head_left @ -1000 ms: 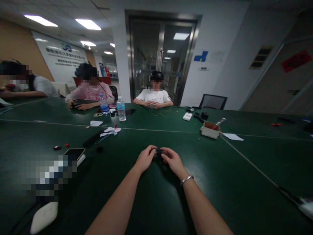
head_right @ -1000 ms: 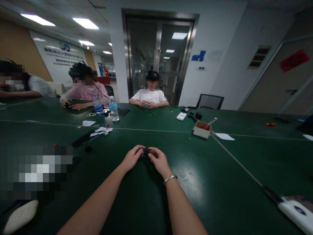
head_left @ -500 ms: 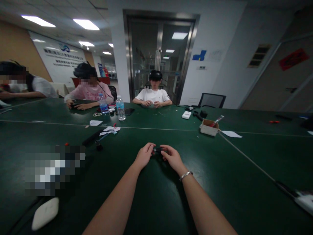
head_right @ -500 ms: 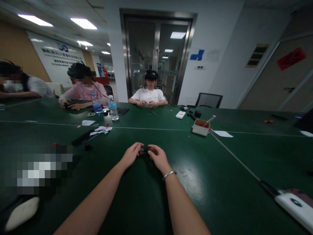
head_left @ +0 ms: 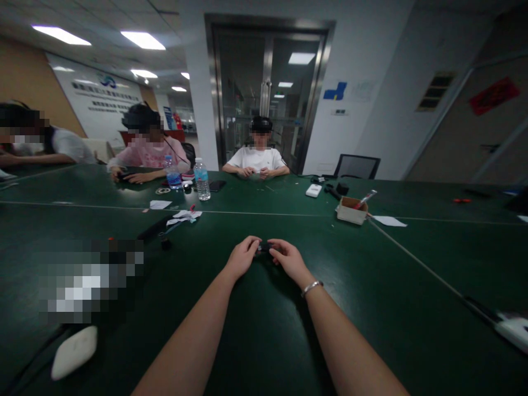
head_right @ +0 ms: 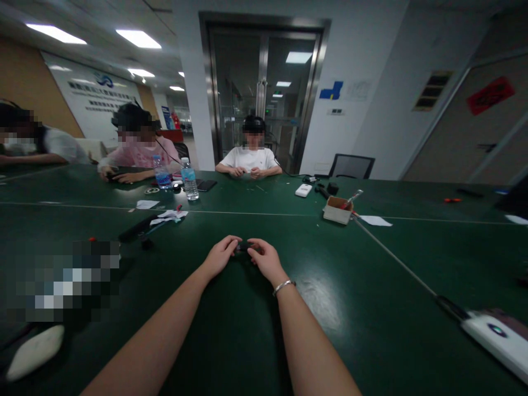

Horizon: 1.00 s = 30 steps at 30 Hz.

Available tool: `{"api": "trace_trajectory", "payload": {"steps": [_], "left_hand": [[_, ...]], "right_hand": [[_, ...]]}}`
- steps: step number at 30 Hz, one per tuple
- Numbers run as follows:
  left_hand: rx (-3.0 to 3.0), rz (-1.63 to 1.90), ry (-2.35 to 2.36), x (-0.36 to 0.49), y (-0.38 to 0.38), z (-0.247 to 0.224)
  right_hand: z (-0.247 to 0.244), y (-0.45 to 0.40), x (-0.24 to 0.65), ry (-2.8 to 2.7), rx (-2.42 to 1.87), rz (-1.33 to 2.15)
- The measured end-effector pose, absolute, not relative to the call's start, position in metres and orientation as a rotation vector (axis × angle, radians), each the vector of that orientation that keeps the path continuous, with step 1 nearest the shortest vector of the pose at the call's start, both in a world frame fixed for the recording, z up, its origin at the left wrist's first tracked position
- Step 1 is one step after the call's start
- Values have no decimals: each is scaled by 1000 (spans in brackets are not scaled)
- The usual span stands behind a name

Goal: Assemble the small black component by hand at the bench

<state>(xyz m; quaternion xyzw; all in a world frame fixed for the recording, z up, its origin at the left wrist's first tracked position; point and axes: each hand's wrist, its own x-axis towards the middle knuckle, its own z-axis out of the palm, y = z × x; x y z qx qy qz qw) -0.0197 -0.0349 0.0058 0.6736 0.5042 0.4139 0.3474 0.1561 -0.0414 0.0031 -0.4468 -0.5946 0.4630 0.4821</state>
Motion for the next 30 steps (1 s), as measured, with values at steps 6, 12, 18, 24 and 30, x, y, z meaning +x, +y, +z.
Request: {"api": "trace_trajectory", "payload": {"steps": [6, 12, 18, 24, 30], "left_hand": [[1768, 1089, 1287, -20, -35, 5], [1801, 1013, 1301, -20, -36, 6], [1806, 1030, 1263, -20, -40, 11], [1814, 1057, 1252, -20, -39, 11], [1837, 1110, 1212, -19, -34, 4]], "right_hand": [[3, -41, 155, -1445, -1083, 1123], [1, -38, 155, -1451, -1086, 1122], [2, -38, 155, -1457, -1082, 1130], [4, -38, 156, -1449, -1098, 1141], [4, -37, 156, -1413, -1140, 1163]]}}
